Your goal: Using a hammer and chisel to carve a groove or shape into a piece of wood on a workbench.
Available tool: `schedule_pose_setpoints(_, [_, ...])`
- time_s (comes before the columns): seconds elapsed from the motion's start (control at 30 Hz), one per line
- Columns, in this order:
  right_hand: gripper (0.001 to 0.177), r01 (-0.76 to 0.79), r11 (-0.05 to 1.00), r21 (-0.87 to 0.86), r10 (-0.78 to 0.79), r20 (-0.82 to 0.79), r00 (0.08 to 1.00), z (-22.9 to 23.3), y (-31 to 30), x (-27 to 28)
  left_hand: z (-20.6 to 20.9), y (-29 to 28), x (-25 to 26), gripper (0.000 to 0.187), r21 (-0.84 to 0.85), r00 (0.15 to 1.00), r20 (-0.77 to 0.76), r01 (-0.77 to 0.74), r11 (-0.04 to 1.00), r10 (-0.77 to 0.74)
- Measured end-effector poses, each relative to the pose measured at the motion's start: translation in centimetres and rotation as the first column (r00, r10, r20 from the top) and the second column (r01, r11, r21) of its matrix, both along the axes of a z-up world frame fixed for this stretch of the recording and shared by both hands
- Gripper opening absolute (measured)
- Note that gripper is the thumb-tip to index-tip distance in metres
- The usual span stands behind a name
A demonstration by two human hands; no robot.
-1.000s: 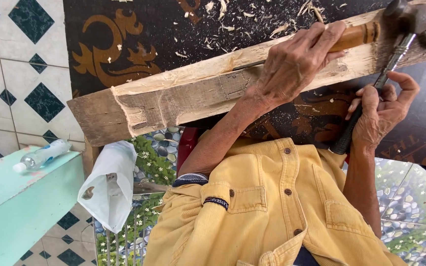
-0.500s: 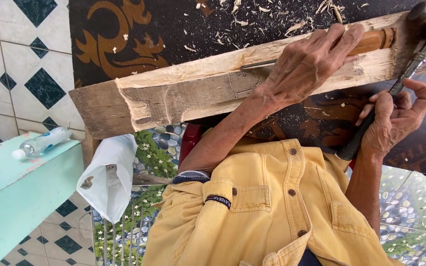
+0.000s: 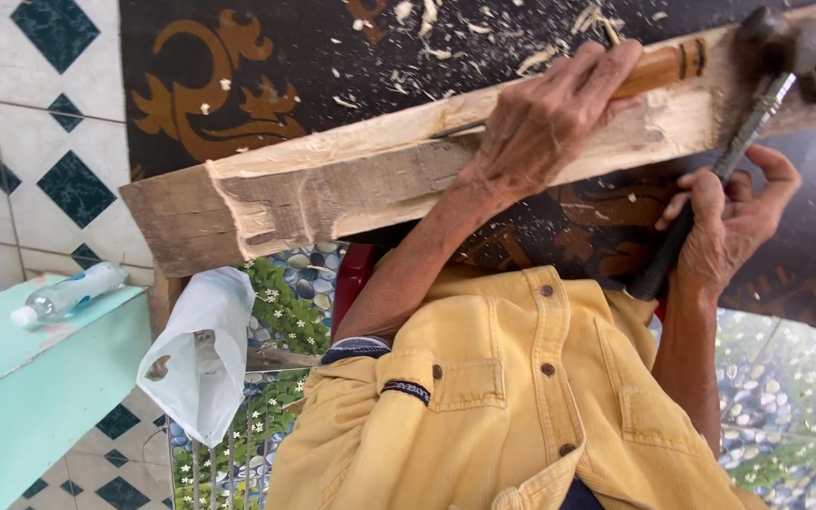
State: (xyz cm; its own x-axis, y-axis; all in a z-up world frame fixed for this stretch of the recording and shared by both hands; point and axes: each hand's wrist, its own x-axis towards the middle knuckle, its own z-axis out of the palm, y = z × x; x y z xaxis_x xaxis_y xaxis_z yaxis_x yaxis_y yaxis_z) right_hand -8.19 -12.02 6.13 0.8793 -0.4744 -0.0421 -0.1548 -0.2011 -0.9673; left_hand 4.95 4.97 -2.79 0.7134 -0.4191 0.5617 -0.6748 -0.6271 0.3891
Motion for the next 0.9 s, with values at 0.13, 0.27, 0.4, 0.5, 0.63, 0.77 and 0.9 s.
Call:
schedule_pose_setpoints(0.13, [0.030,-0.016,0.920,0.392,0.075,-0.136,0.988,-0.9,-3.1,-1.0,0.2,0.1,-0.1,0.054,-0.020,0.998,-0.046,0.042,0.999,-0.043])
schedule_pose_setpoints(0.27, [0.020,0.028,0.872,0.489,0.111,-0.252,0.961,4.1,-2.8,-1.2,1.1,0.2,-0.2,0.045,-0.050,0.998,-0.050,0.047,0.998,-0.049])
schedule_pose_setpoints(0.4, [0.028,-0.070,0.883,0.465,0.151,-0.139,0.979,5.9,-3.2,-1.9,0.9,0.2,0.0,0.050,0.002,1.000,-0.020,-0.009,1.000,0.009])
schedule_pose_setpoints(0.5, [0.024,-0.124,0.914,0.385,0.188,-0.131,0.973,6.3,-3.1,-1.9,0.6,0.1,0.0,0.048,-0.001,1.000,-0.006,-0.022,1.000,0.022])
schedule_pose_setpoints(0.63, [0.028,-0.229,0.887,0.402,0.355,-0.275,0.893,8.3,-2.3,-2.2,0.2,0.4,0.1,0.045,-0.002,0.999,-0.016,-0.049,0.999,0.049])
schedule_pose_setpoints(0.77, [0.023,-0.275,0.920,0.278,0.333,-0.189,0.924,7.0,-4.3,-2.8,1.4,0.5,-0.3,0.039,-0.013,0.999,-0.015,-0.034,0.999,0.034])
schedule_pose_setpoints(0.9, [0.021,-0.238,0.937,0.255,0.286,-0.173,0.942,6.8,-3.5,-2.1,1.2,0.4,0.3,0.043,0.012,0.999,0.002,-0.038,0.999,0.038])
